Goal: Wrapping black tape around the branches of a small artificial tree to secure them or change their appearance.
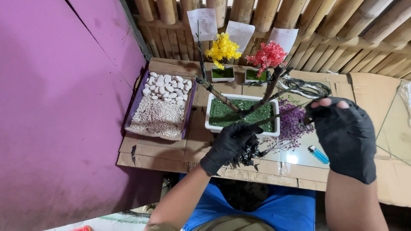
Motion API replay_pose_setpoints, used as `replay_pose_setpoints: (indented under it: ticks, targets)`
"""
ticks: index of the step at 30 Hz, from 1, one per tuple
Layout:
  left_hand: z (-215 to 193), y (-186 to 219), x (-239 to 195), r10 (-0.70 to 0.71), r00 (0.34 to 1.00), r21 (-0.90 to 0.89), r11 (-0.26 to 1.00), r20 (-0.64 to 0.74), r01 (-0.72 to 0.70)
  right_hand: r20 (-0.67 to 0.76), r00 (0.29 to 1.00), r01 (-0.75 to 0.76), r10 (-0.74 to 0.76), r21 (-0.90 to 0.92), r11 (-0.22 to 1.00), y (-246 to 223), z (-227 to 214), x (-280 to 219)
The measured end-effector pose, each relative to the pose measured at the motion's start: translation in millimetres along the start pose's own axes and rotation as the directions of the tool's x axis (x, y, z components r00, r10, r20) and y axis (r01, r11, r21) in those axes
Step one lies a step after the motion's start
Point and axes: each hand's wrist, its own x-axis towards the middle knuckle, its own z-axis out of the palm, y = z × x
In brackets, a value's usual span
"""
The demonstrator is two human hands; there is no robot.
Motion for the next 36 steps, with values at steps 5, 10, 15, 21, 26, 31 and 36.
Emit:
replay_pose_setpoints:
  ticks: [5,10,15,21,26,31,36]
  targets:
    - [-30,-13,3,0.062,0.994,0.150,0.988,-0.094,-0.048,-0.157,0.985,0.048,-0.073,-0.157,0.986,3,-61,3]
    - [-41,-15,7,0.067,0.997,0.058,0.996,-0.030,-0.065,-0.162,0.986,-0.034,-0.028,-0.370,0.929,7,-97,1]
    - [-34,1,5,0.095,0.978,0.519,0.855,-0.183,0.014,-0.220,0.971,-0.198,0.098,-0.499,0.844,12,-112,-5]
    - [-30,11,6,-0.008,0.988,0.384,0.921,-0.153,0.066,-0.168,0.962,-0.274,0.217,-0.544,0.793,26,-148,-10]
    - [-19,31,8,-0.100,0.981,0.347,0.925,-0.166,0.153,-0.112,0.978,-0.210,0.178,-0.489,0.846,31,-165,-18]
    - [-10,42,8,-0.145,0.978,0.344,0.920,-0.149,0.189,-0.174,0.969,-0.237,0.178,-0.429,0.872,24,-153,-23]
    - [-11,31,12,-0.106,0.974,0.410,0.894,-0.200,0.182,-0.261,0.964,-0.135,-0.051,-0.643,0.754,18,-124,-15]
